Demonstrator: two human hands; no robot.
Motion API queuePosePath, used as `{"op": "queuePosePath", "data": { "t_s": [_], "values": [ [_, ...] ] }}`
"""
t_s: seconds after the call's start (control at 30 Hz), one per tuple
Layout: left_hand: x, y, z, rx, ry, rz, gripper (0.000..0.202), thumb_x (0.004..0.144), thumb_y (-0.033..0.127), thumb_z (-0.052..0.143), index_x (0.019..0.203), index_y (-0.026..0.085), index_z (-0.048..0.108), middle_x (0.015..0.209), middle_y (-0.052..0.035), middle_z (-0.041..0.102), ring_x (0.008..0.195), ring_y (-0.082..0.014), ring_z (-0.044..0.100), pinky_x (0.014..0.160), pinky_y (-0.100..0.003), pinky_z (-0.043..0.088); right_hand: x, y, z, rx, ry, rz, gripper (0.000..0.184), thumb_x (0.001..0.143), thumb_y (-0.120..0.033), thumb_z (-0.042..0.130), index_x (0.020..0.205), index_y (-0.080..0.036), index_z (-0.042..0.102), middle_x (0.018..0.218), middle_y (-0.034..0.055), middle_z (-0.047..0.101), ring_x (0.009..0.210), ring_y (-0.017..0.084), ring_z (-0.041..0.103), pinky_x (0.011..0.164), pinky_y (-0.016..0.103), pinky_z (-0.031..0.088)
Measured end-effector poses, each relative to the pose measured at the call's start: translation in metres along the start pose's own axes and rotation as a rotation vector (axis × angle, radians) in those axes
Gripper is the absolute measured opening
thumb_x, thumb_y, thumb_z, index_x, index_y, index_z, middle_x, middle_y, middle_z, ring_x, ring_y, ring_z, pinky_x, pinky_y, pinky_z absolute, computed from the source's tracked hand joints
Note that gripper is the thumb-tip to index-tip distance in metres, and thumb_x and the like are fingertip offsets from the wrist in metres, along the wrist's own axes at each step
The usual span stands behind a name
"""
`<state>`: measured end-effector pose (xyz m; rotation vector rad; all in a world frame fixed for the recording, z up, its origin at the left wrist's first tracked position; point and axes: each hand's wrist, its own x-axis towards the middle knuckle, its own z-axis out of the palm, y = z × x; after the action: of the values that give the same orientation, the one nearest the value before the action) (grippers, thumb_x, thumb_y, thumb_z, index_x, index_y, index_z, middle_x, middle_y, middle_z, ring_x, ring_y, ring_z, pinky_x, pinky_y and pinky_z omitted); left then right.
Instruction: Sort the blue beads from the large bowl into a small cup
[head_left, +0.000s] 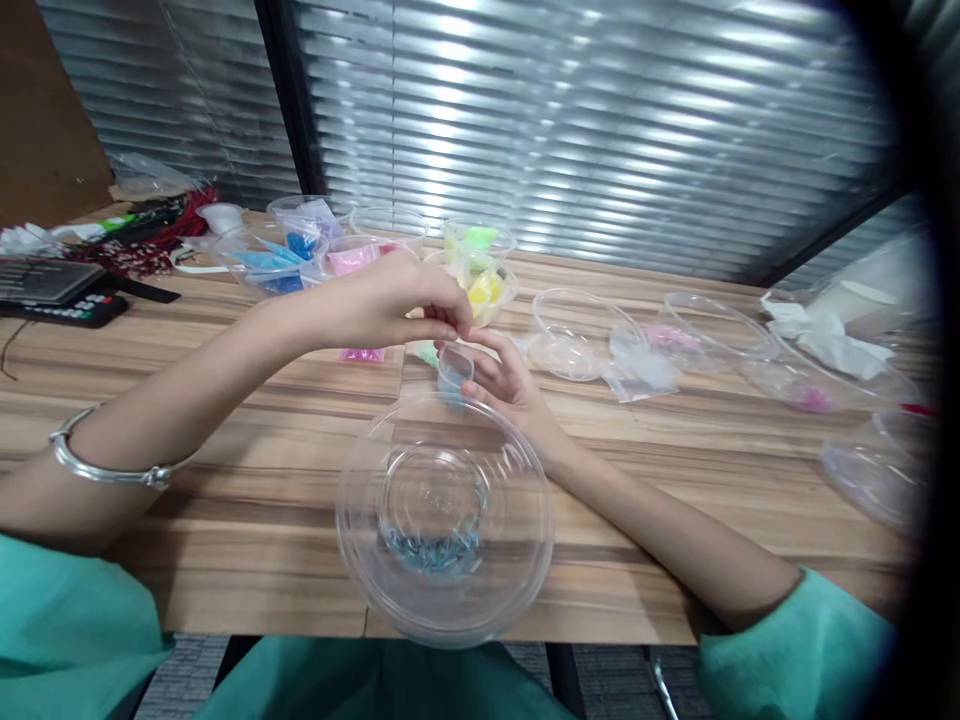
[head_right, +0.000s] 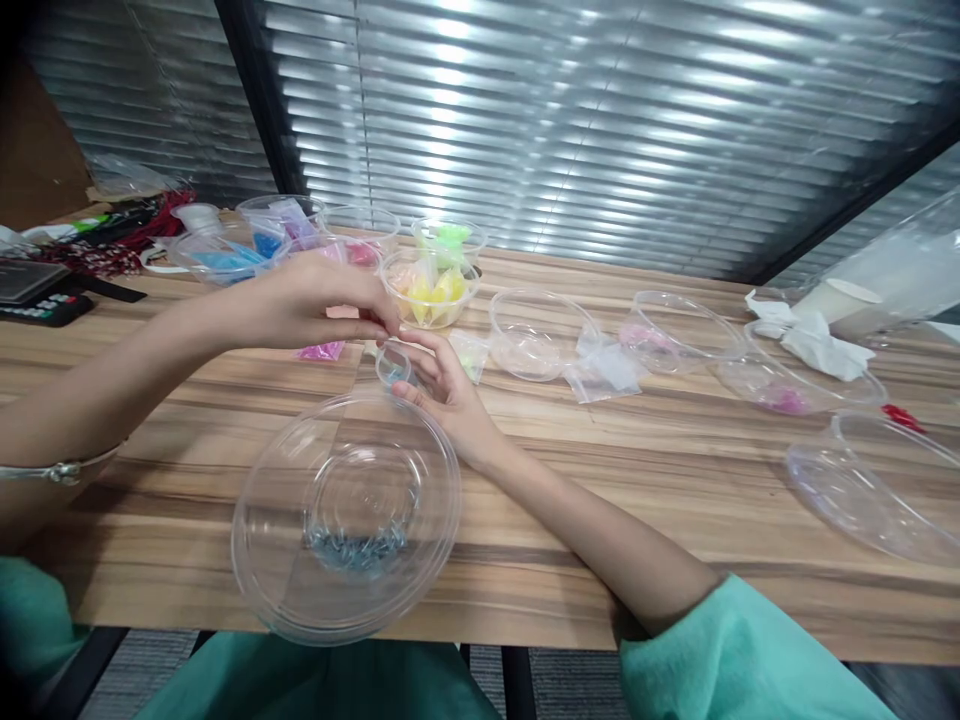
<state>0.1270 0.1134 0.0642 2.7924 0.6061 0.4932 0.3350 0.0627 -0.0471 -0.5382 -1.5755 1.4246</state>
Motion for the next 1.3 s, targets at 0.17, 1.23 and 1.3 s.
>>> {"op": "queuePosePath", "data": {
  "t_s": [0.17,1.23,1.3],
  "values": [
    [0.001,0.0,0.004,-0.039,-0.054,0.008,0.017,0.093,0.019,0.056,0.099,0.017,0.072,0.098,-0.0045,0.074,0.089,-0.0128,0.067,0.079,-0.021,0.046,-0.001,0.0,0.0,0.01,0.015,0.016,0.045,0.091,-0.028,0.067,0.129,-0.033,0.045,0.14,0.0027,0.056,0.135,0.02,0.05,0.114,0.042,0.04],
    [0.004,0.058,0.003,-0.123,-0.309,0.173,0.016,0.092,0.014,0.06,0.086,0.022,0.072,0.094,0.0008,0.073,0.084,-0.0113,0.065,0.072,-0.019,0.044,-0.001,0.004,-0.003,0.039,-0.017,0.002,0.049,0.088,-0.027,0.07,0.13,-0.032,0.045,0.135,0.0016,0.06,0.13,0.021,0.055,0.113,0.041,0.044],
    [0.004,0.074,0.011,-0.091,-0.461,0.23,0.02,0.087,0.007,0.062,0.073,0.02,0.069,0.078,0.0009,0.072,0.071,-0.0113,0.062,0.061,-0.021,0.041,-0.002,0.002,-0.002,0.059,-0.021,0.034,0.051,0.089,-0.028,0.069,0.132,-0.031,0.043,0.141,0.0039,0.055,0.135,0.022,0.05,0.115,0.043,0.04]
  ]
}}
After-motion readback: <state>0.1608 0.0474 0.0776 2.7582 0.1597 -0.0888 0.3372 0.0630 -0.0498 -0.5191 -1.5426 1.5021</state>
